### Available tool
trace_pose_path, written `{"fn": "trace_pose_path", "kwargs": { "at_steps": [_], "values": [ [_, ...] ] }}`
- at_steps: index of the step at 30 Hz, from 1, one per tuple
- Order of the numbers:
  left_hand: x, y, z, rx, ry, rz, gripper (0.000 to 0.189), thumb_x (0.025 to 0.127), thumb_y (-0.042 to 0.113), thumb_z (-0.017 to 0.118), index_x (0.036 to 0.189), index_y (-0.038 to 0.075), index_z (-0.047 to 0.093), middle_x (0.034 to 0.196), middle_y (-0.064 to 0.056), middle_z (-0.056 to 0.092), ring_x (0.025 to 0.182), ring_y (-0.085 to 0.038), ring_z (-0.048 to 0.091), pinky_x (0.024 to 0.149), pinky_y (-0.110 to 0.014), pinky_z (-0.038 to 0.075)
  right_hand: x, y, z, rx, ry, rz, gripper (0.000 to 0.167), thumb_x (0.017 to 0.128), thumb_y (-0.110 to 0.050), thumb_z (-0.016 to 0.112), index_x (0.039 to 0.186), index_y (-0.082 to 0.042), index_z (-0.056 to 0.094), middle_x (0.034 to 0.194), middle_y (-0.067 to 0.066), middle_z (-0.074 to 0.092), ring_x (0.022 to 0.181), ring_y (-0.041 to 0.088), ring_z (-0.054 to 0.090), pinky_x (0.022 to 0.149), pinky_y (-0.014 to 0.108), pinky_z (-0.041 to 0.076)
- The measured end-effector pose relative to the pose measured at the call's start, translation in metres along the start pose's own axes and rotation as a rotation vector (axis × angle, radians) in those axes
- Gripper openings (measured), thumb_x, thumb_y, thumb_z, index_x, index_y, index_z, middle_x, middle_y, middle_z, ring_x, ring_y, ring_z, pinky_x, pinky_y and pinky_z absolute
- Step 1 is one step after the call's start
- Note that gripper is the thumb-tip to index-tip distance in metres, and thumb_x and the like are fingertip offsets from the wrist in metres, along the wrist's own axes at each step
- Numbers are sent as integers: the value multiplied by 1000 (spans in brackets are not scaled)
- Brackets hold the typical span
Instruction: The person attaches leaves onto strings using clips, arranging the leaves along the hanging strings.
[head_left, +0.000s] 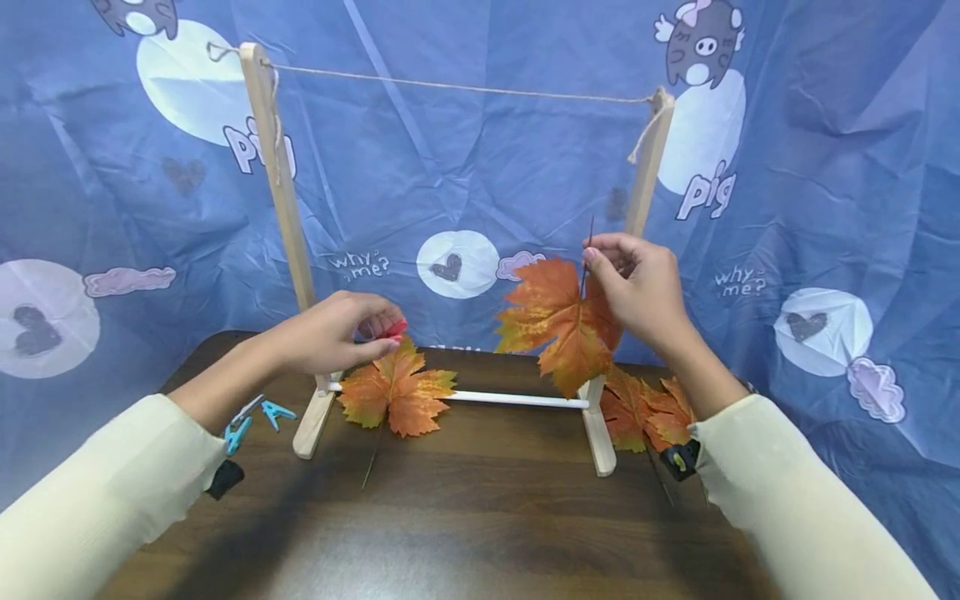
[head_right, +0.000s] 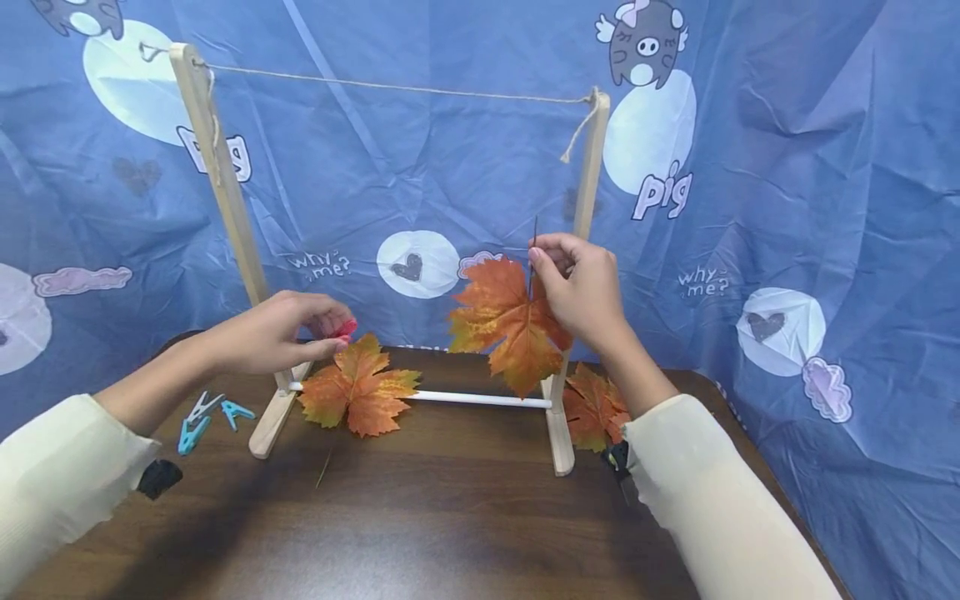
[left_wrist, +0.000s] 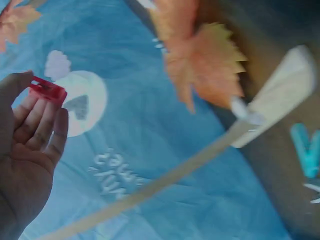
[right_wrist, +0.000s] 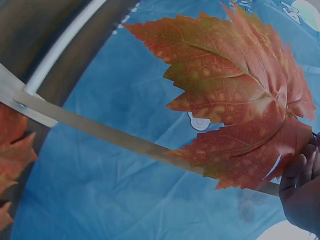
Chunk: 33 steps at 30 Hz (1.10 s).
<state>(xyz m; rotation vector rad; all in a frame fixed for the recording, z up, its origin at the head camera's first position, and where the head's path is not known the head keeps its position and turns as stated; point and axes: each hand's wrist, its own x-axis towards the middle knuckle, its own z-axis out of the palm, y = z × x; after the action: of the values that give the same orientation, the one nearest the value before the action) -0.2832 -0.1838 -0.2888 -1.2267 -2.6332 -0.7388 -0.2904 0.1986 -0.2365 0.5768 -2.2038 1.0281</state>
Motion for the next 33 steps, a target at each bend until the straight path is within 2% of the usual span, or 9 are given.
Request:
{"fn": "trace_pose_path", "kwargs": {
  "at_steps": [7,14,19,24,33],
  "values": [
    [41,28,-27,-12,119,102,12,97,11,69,106,3,69,88,0,70,83,-12,67,79,-32,59,19,-10,-4,0,10,6,19,100,-12,67,105,4,76,87,18,75,65,2,61,60,15,48],
    [79,61,-54,7,198,202,18,99,12,68,112,-1,67,97,-6,70,89,-15,68,82,-30,58,32,-21,-8,13,21,-20,19,100,-8,67,104,9,74,88,21,75,65,-2,60,61,14,49],
    [105,85,-73,2,287,259,18,98,10,67,111,-3,67,99,-8,69,90,-16,67,82,-27,58,40,-28,-11,-16,31,-19,20,100,-11,66,105,6,75,90,20,76,66,-2,61,63,13,48],
    [130,104,-91,-8,388,252,22,99,12,66,114,-4,67,99,-9,70,90,-12,67,84,-22,56,48,-31,-14,-29,31,5,20,100,-12,66,106,5,75,91,20,76,64,-2,60,61,13,47],
    [167,130,-111,-114,520,163,25,100,19,67,117,0,69,100,-4,70,87,-8,65,85,-20,53,57,-36,-18,-52,6,39,22,101,-16,66,108,2,75,93,19,76,66,3,62,59,15,46]
  ]
}}
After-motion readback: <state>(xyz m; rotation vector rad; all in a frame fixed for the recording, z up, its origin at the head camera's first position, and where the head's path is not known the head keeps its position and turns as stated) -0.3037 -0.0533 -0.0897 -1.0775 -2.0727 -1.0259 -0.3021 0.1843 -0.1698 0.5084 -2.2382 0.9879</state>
